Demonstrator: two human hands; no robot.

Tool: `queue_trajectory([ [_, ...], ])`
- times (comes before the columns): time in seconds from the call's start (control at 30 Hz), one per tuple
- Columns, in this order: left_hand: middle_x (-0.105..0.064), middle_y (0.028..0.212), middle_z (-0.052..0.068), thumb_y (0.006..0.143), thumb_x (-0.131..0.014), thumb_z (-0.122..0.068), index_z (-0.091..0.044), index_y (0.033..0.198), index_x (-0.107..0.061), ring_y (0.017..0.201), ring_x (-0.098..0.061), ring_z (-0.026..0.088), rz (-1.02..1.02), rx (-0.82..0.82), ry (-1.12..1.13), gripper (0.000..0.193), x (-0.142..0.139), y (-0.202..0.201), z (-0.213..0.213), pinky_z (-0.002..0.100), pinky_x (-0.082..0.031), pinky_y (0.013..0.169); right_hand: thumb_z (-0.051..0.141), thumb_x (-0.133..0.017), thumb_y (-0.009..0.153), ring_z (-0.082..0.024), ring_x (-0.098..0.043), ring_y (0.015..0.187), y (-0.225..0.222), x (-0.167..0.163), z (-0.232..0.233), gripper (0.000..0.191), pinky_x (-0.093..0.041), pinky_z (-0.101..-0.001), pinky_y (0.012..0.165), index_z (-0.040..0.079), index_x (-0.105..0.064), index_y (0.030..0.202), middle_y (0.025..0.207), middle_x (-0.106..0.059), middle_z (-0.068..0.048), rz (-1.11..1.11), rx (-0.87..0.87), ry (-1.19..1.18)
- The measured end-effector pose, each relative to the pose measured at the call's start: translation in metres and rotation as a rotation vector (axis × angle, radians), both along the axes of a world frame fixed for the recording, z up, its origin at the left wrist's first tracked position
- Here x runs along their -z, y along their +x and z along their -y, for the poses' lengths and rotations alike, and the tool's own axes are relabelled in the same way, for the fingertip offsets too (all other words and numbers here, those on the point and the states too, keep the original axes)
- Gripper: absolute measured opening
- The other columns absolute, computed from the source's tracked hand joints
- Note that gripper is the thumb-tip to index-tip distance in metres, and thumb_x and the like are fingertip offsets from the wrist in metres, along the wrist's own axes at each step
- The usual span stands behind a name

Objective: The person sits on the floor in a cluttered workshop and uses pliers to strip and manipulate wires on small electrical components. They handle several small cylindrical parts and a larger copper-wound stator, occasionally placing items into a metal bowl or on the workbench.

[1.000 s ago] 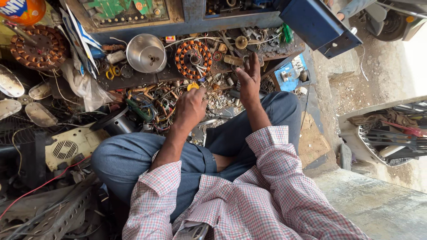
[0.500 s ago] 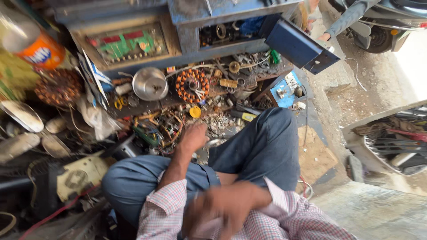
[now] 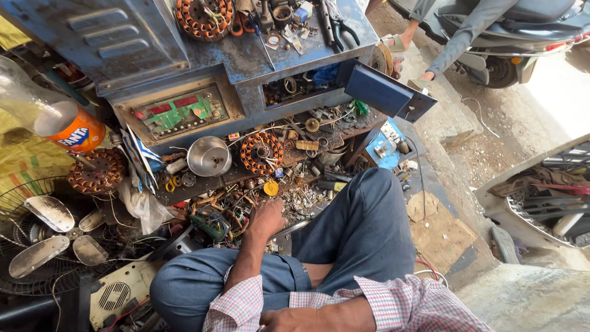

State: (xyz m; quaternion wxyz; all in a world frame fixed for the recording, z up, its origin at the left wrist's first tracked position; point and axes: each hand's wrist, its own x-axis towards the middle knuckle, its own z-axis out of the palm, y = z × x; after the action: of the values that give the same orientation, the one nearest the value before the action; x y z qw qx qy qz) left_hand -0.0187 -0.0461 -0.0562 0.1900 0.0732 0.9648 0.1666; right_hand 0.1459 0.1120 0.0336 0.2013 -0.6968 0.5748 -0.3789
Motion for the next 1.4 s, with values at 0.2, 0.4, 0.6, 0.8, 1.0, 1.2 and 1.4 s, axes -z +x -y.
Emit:
queue_trajectory([
  [0.2, -0.069, 0.118, 0.02, 0.085, -0.079, -0.026, -0.003, 0.112, -0.066, 0.114, -0.067, 0.035, 0.071, -0.012, -0.008, 0.037, -0.004, 0.001, -0.001, 0.047, -0.052, 0.1, 0.046, -0.052, 0.101, -0.031, -0.064, 0.109, -0.016, -0.026, -0.03, 0.045, -0.05, -0.0402, 0.101, 0.002, -0.056, 0.112, 0.114, -0.067, -0.016, 0.194, 0.039, 0.003],
  [0.4, -0.067, 0.123, 0.02, 0.086, -0.081, -0.027, -0.003, 0.119, -0.064, 0.118, -0.064, 0.035, 0.077, 0.013, -0.022, 0.044, -0.002, 0.001, -0.004, 0.047, -0.051, 0.102, 0.053, -0.049, 0.1, -0.029, -0.064, 0.111, -0.028, -0.053, -0.022, 0.054, -0.05, -0.0404, 0.103, 0.003, -0.055, 0.12, 0.119, -0.067, -0.015, 0.67, 0.243, -0.035],
  [0.6, -0.067, 0.123, 0.018, 0.086, -0.081, -0.028, -0.005, 0.117, -0.066, 0.119, -0.063, 0.036, 0.072, 0.019, -0.028, 0.041, -0.003, 0.002, -0.005, 0.048, -0.05, 0.103, 0.06, -0.045, 0.099, -0.028, -0.064, 0.114, -0.007, -0.05, 0.011, 0.063, -0.05, -0.0405, 0.105, 0.005, -0.054, 0.129, 0.124, -0.067, -0.013, 1.221, 0.139, -0.096],
  [0.8, -0.067, 0.124, 0.017, 0.085, -0.08, -0.028, -0.003, 0.121, -0.065, 0.118, -0.063, 0.034, 0.037, -0.026, 0.052, 0.046, -0.013, 0.003, -0.002, 0.047, -0.049, 0.103, 0.067, -0.041, 0.098, -0.026, -0.064, 0.117, 0.003, -0.032, 0.029, 0.073, -0.05, -0.0407, 0.107, 0.006, -0.053, 0.138, 0.129, -0.067, -0.012, 1.636, 0.203, -0.135],
  [1.0, -0.076, 0.122, 0.017, 0.096, -0.065, -0.037, 0.001, 0.134, -0.064, 0.109, -0.074, 0.025, -0.171, -0.585, 1.087, 0.053, -0.053, 0.054, 0.02, 0.037, -0.059, 0.094, 0.073, -0.038, 0.097, -0.025, -0.064, 0.119, -0.015, -0.01, 0.026, 0.083, -0.049, -0.0408, 0.109, 0.008, -0.053, 0.146, 0.134, -0.067, -0.01, 1.995, 0.504, -0.297],
  [1.2, -0.058, 0.147, 0.024, 0.092, -0.08, -0.027, 0.006, 0.153, -0.044, 0.133, -0.059, 0.036, -0.592, -0.516, 0.911, 0.078, -0.103, 0.194, 0.003, 0.044, -0.048, 0.111, 0.084, -0.027, 0.095, -0.029, -0.055, 0.132, -0.045, 0.036, 0.015, 0.098, -0.042, -0.0463, 0.114, 0.011, -0.044, 0.157, 0.145, -0.059, -0.01, 2.063, 0.302, -0.152],
  [1.4, -0.064, 0.131, 0.021, 0.079, -0.089, -0.04, 0.002, 0.157, -0.03, 0.117, -0.067, 0.031, -0.55, -0.662, 0.622, 0.107, -0.14, 0.226, 0.004, 0.041, -0.055, 0.101, 0.087, -0.03, 0.091, -0.027, -0.035, 0.154, -0.016, 0.017, 0.034, 0.107, -0.03, -0.042, 0.129, 0.014, -0.023, 0.168, 0.165, -0.036, -0.01, 1.919, 0.074, -0.106],
])
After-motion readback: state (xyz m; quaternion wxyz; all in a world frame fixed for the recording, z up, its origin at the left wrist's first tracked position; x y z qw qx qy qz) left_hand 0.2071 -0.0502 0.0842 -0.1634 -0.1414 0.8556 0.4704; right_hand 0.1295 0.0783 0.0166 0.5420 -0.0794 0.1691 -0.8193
